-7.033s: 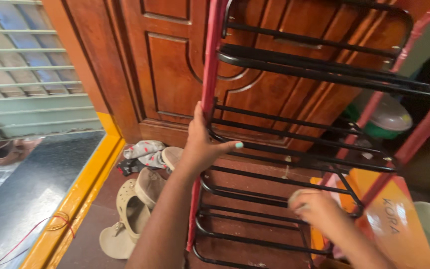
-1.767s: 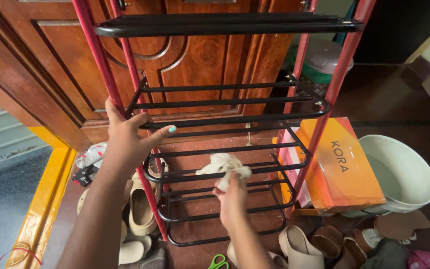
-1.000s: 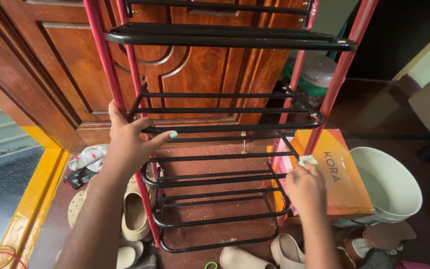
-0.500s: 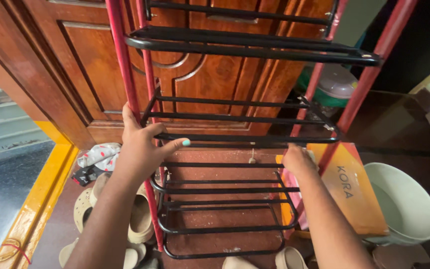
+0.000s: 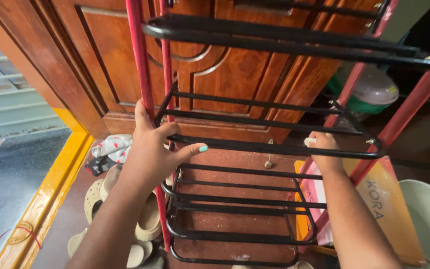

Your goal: The person wipes the metal bars and red side rails of a multi-tier shoe rack using a white cloth. They systematically clean each horizontal bar and vertical support from top to bottom, occasionally dipping the cloth into a nearby bucket of water.

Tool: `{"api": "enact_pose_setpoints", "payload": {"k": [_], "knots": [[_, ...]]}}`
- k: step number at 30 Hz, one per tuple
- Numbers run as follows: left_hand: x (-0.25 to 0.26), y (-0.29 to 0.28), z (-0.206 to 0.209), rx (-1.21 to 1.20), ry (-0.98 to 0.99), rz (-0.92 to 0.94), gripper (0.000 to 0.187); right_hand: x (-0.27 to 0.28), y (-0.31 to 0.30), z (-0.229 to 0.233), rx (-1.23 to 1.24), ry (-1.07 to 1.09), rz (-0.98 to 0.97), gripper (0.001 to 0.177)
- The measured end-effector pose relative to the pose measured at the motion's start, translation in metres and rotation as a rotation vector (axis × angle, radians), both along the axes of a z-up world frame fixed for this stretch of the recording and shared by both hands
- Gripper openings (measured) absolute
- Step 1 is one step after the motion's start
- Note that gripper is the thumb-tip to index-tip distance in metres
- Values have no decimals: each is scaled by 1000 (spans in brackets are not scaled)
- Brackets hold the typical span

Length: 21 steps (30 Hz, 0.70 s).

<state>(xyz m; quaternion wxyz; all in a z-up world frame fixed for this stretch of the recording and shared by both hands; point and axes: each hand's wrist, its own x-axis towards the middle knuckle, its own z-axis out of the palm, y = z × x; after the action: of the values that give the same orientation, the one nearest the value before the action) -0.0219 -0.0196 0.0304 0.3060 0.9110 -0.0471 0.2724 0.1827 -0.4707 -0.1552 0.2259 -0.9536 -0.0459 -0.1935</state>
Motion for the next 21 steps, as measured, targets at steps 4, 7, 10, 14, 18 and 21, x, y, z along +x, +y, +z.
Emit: {"api": "enact_pose_setpoints", "payload": {"k": [4, 7, 10, 14, 18, 21], "knots": [[-3, -5, -1, 0, -64, 39, 60, 5, 4, 2, -115, 53, -66, 12], [-3, -10, -1, -9, -71, 92, 61, -4, 0, 9, -211, 233, -204, 21], [-4, -11, -1, 20, -72, 122, 61, -22, 0, 5, -291, 362, -272, 29], [-5, -10, 2, 40, -28, 133, 63, -50, -9, 0, -405, 438, -301, 40], [-7, -14, 5, 20, 75, 196, 66, -95, -6, 6, -468, 281, -180, 31], [-8, -13, 5, 17, -6, 154, 67, -128, 10, 27, -500, 223, -145, 31]]}}
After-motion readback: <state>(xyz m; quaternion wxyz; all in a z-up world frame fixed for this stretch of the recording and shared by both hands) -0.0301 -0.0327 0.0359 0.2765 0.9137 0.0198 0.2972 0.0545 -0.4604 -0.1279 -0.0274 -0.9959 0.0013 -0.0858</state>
